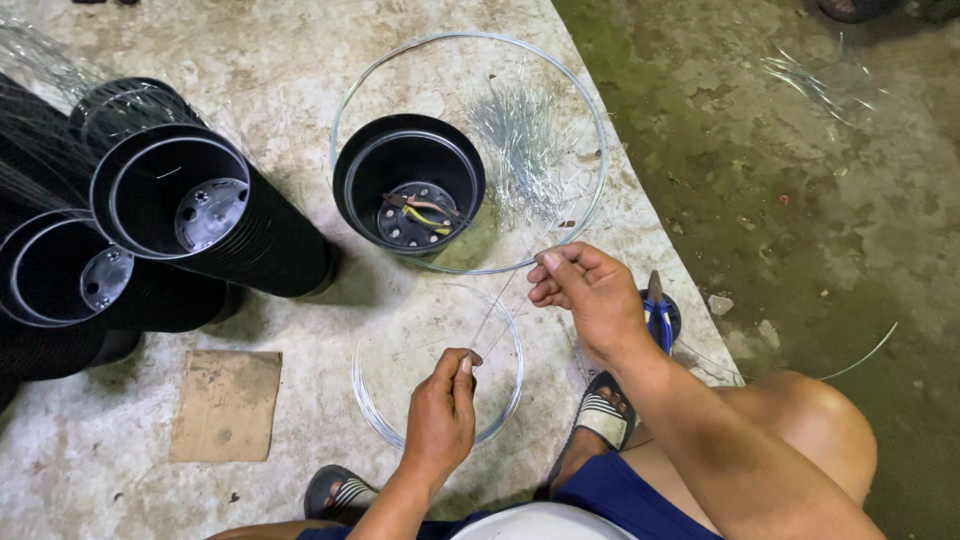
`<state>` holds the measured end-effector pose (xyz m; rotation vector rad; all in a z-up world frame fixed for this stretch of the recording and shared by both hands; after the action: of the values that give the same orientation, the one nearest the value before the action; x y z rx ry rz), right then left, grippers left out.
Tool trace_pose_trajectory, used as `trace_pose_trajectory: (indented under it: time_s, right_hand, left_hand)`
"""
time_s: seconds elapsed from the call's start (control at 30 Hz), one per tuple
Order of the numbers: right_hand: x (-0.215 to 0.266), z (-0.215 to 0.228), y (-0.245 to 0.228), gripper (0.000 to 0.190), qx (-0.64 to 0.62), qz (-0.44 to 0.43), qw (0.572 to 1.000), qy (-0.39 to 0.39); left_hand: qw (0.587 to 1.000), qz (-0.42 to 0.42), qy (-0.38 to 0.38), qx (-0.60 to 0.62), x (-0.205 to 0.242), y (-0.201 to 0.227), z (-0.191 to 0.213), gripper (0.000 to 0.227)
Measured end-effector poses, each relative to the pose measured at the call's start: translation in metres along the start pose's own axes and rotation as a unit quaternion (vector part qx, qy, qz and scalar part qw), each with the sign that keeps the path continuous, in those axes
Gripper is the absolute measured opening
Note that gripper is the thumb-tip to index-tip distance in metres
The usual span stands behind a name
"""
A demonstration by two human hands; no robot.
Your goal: The person sits on the floor and repeatedly bends thin metal wire into loops by hand, then uses pliers to tighten the loops. The person continues this process with multiple wire pieces.
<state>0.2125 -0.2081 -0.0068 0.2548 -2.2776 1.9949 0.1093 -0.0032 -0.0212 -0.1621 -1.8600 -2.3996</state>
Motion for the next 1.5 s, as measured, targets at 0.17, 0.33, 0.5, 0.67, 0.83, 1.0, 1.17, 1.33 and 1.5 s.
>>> trace_pose_trajectory:
  time_s: [0.17, 0.33, 0.5, 0.67, 0.83, 1.0, 1.17, 1.33, 1.5]
  right_hand:
    - [-0.005, 0.011, -0.005, 0.019, -0.024, -0.006, 1.0, 0.011]
    - [-0.01, 0.021, -0.011, 0.018, -0.035, -0.007, 0.999, 0.024]
    - [-0.008, 0.021, -0.01, 0.018, -0.035, -0.007, 0.999, 0.021]
    - [-0.006, 0.014, -0.006, 0.018, -0.026, -0.013, 1.0, 0.003]
    - [-0.009, 0.017, -0.002, 0.017, -0.034, -0.026, 0.999, -0.003]
    - [-0.012, 0.021, -0.009, 0.017, -0.054, -0.012, 0.998, 0.0]
    - [-0.013, 0.025, -0.022, 0.027, -0.064, -0.004, 0.998, 0.001]
    - [-0.014, 0.032, -0.026, 0.021, -0.072, 0.006, 0.997, 0.007]
    - [-0.021, 0.044, -0.027, 0.015, -0.124, 0.01, 0.992, -0.012]
  left_hand:
    - [1.0, -0.013, -0.004, 0.006, -0.001, 0.003, -0.001, 0.018]
    - [0.999, 0.021, -0.036, -0.004, -0.001, -0.004, -0.006, 0.022]
    - [0.999, 0.022, -0.025, 0.002, 0.0, -0.005, -0.004, 0.023]
    - [1.0, 0.012, -0.005, 0.002, -0.001, -0.005, -0.001, 0.022]
    - [1.0, 0.01, -0.016, -0.002, 0.0, -0.004, -0.003, 0.021]
    - [0.999, -0.004, -0.03, 0.016, 0.001, 0.002, -0.004, 0.023]
    - [0.996, 0.031, -0.078, 0.042, 0.003, -0.005, -0.01, 0.027]
    - [0.979, 0.048, -0.158, 0.122, 0.004, -0.014, -0.023, 0.034]
    - [0.949, 0.108, -0.217, 0.202, 0.007, -0.031, -0.034, 0.038]
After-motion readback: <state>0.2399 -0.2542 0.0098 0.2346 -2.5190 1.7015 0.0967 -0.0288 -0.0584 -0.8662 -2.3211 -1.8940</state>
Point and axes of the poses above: each hand's wrist, its own x-axis away from the middle knuckle, its own z-axis out of the back of the hand, y = z × x, the point moved 10 cm from there along -x, towards the middle knuckle, and after that the axes turned 5 degrees about x, right-handed, at the moved point
